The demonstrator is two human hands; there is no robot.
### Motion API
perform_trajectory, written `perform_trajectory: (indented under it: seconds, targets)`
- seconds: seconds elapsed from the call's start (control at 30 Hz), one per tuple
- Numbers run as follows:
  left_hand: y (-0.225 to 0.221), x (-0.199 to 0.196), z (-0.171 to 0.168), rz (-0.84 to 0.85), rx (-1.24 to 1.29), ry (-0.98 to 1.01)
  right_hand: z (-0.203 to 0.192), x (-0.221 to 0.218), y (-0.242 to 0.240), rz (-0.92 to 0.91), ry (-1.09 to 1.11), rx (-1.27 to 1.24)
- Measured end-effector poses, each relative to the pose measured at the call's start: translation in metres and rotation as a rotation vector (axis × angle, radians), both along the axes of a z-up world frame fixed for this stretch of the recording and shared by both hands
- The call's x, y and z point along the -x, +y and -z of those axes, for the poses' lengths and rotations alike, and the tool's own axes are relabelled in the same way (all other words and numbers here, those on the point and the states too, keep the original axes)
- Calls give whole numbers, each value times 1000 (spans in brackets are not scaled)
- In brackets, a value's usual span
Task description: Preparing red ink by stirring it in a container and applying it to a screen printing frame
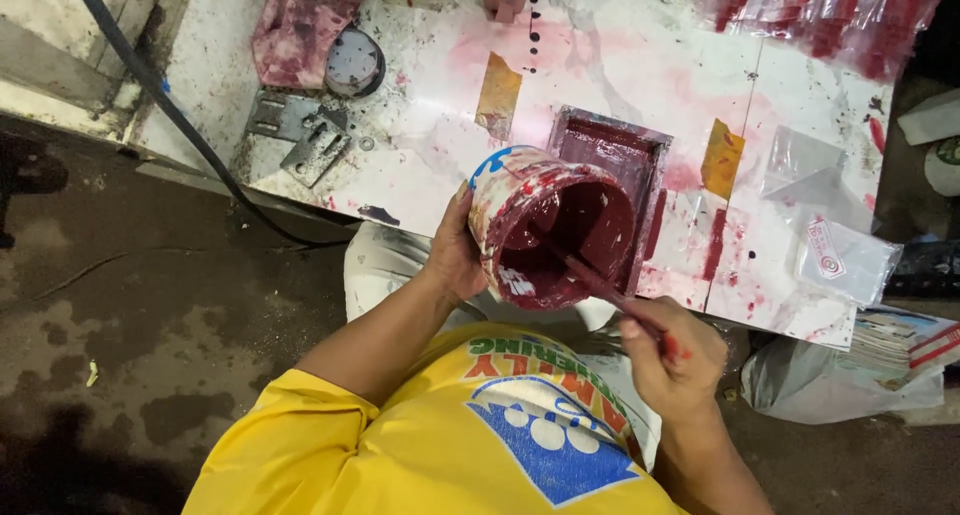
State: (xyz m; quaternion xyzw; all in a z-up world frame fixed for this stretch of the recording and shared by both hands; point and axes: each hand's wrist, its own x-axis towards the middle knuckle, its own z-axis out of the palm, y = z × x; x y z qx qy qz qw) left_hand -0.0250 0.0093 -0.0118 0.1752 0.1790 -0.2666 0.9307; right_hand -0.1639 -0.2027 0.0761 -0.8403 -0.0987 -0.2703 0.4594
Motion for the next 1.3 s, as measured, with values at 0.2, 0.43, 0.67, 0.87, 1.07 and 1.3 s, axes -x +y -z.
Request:
perform_trajectory:
  seconds: [0.2,0.43,0.67,0.87,1.07,1.3]
  targets:
    - [0,2,1,36,-3,23,-8,-6,-5,173,-212,193]
    - [1,3,8,11,15,7,-15,-16,11,51,-166,117]
    - [-4,16,-31,3,60,20,-9,-21,11,68,-221,93]
    - [-7,13,-11,73,107,-2,31,-13,15,-24,-214,56]
    - [0,8,-21,53,72,-3,20,-3,6,-152,-98,121]
    - [4,7,-15,31,24,4,41,3,-34,117,-204,324]
